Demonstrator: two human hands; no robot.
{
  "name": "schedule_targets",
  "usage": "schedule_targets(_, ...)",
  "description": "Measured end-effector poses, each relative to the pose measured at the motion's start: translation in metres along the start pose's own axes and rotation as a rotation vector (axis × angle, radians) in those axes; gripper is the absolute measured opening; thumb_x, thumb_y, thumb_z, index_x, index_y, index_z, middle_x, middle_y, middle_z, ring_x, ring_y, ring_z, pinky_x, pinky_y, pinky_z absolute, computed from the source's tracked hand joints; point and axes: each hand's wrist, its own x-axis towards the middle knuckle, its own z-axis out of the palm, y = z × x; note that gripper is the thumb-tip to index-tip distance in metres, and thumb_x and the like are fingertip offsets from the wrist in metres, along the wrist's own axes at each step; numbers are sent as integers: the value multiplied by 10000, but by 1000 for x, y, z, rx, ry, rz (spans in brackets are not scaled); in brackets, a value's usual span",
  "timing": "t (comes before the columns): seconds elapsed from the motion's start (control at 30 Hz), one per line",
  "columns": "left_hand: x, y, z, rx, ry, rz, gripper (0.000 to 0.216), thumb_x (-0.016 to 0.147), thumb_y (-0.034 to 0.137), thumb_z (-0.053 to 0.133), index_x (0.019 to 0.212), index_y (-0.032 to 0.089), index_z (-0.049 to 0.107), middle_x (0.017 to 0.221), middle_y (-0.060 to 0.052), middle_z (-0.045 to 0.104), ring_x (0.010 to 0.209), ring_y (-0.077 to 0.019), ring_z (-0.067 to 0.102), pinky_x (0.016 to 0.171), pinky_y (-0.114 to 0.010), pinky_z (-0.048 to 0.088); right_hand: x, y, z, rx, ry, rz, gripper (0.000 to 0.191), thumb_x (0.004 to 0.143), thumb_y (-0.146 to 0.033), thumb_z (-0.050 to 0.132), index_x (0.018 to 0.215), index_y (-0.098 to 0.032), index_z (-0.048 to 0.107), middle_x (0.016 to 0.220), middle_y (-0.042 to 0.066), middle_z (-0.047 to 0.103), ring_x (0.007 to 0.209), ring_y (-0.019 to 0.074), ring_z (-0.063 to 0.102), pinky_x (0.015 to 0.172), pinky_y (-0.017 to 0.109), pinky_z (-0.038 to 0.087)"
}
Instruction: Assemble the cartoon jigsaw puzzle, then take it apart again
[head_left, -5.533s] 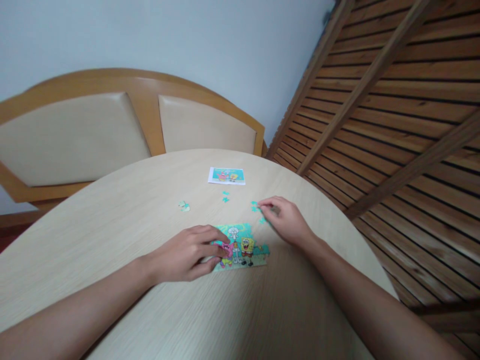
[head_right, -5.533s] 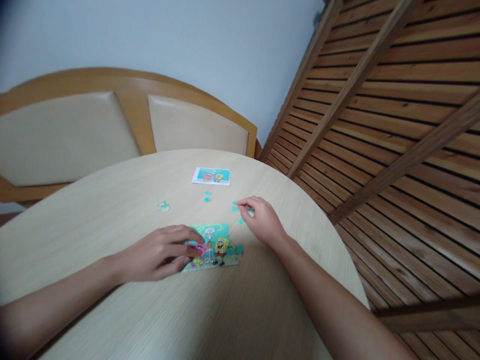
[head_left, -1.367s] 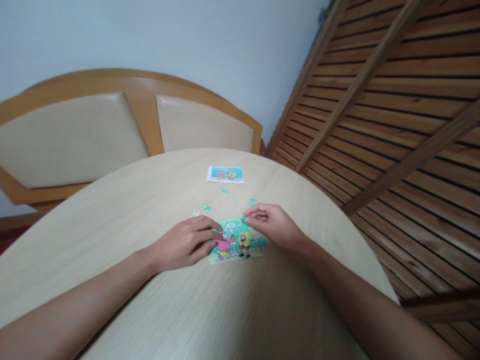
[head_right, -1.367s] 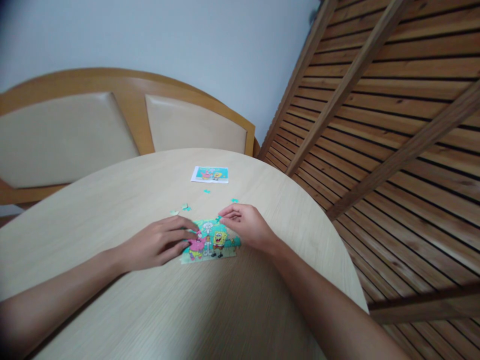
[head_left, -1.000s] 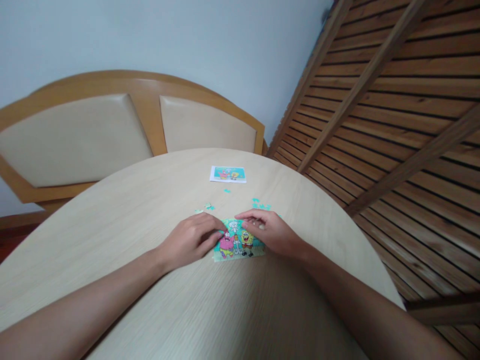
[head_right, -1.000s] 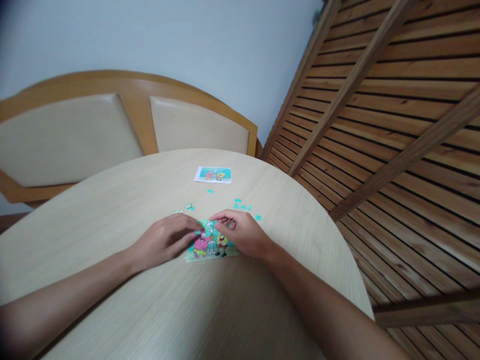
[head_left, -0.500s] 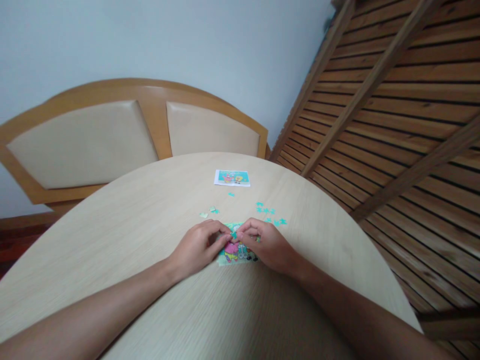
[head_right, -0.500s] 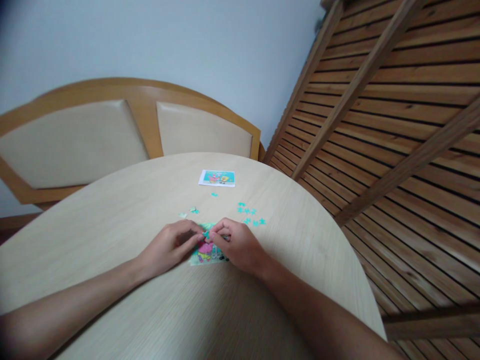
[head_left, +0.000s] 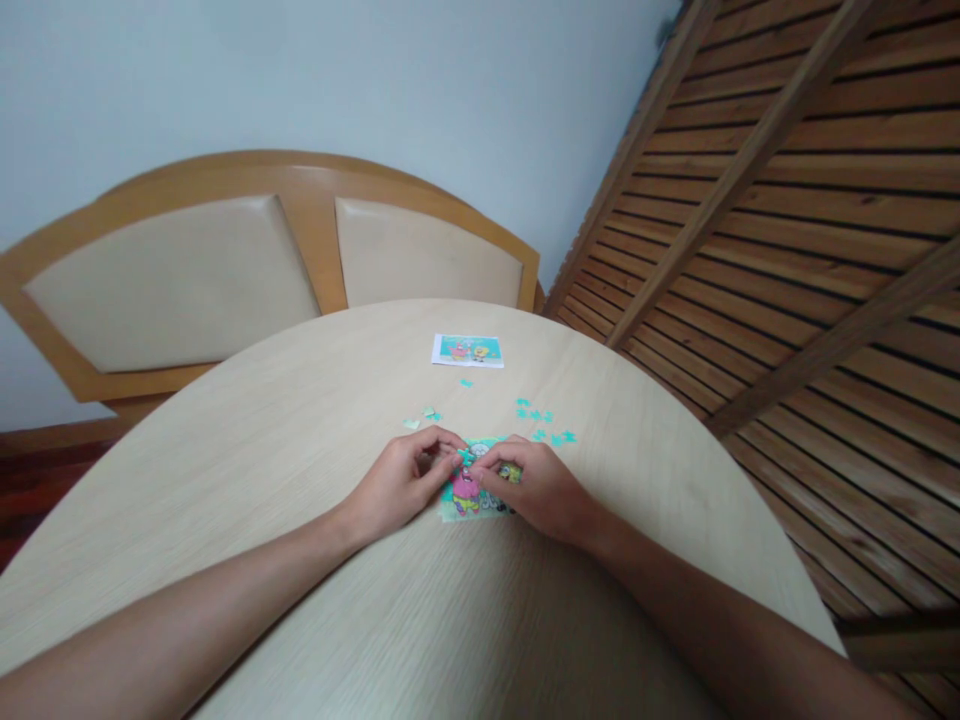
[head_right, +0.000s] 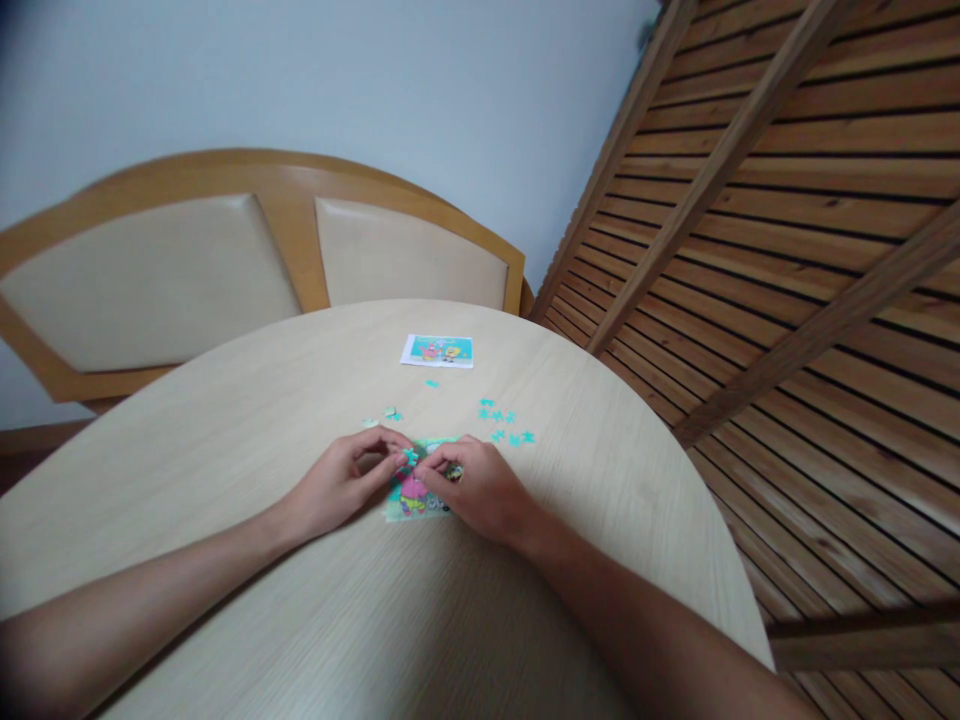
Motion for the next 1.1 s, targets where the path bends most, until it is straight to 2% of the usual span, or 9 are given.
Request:
schedule_targets(0.07,0,1,-1,50,1,37,202,964,306,554,1013,164,690,916,-53,723,832,-176,656,775,-301,514,0,3,-1,-56,32,-32,113,890,-273,655,888,-215,751,871,20,756,867,187,661,829,316,478)
schedule_targets(0.13,0,3,-4,128,-11,90,209,974,278,529,998,177,710,926,-57,725,855,-180,656,807,-317,504,0,7,-2,-136,32,-107,179,870,-317,698,1003,-201,729,966,45,749,950,209,649,906,353,469)
schedule_targets(0.23,1,4,-8,220,-33,153,230,982,252,504,980,193,726,923,-60,721,865,-182,651,817,-328,497,-3,13,-7,-257,-73,-225,457,859,-446,721,1234,-194,654,1232,102,686,1179,269,570,1044,440,399)
schedule_targets(0.33,2,1,-14,297,-65,182,217,974,237,510,992,208,724,912,-51,728,866,-186,648,832,-343,494,-4,17,-13,-332,-192,-227,535,890,-498,672,1338,-213,606,1386,123,601,1301,306,488,1098,503,343)
schedule_targets(0.43,1,-2,-17,358,-85,186,207,968,251,520,994,211,721,912,-50,736,871,-191,648,846,-358,493,-4,19,-21,-375,-244,-194,473,908,-484,652,1315,-244,637,1396,108,596,1308,304,489,1104,510,333)
schedule_targets(0.67,-1,-3,-17,360,-123,185,167,922,232,558,947,205,721,907,-49,737,877,-187,653,843,-343,511,-3,21,-32,-420,-240,-167,467,888,-497,673,1284,-248,662,1376,107,609,1287,301,512,1101,508,329)
schedule_targets(1.1,-2,-3,-16,493,-182,245,190,982,259,535,957,207,715,897,-54,718,897,-198,636,860,-354,496,-3,23,-32,-425,-211,-191,453,862,-465,704,1254,-240,676,1349,118,622,1252,313,536,1080,514,350)
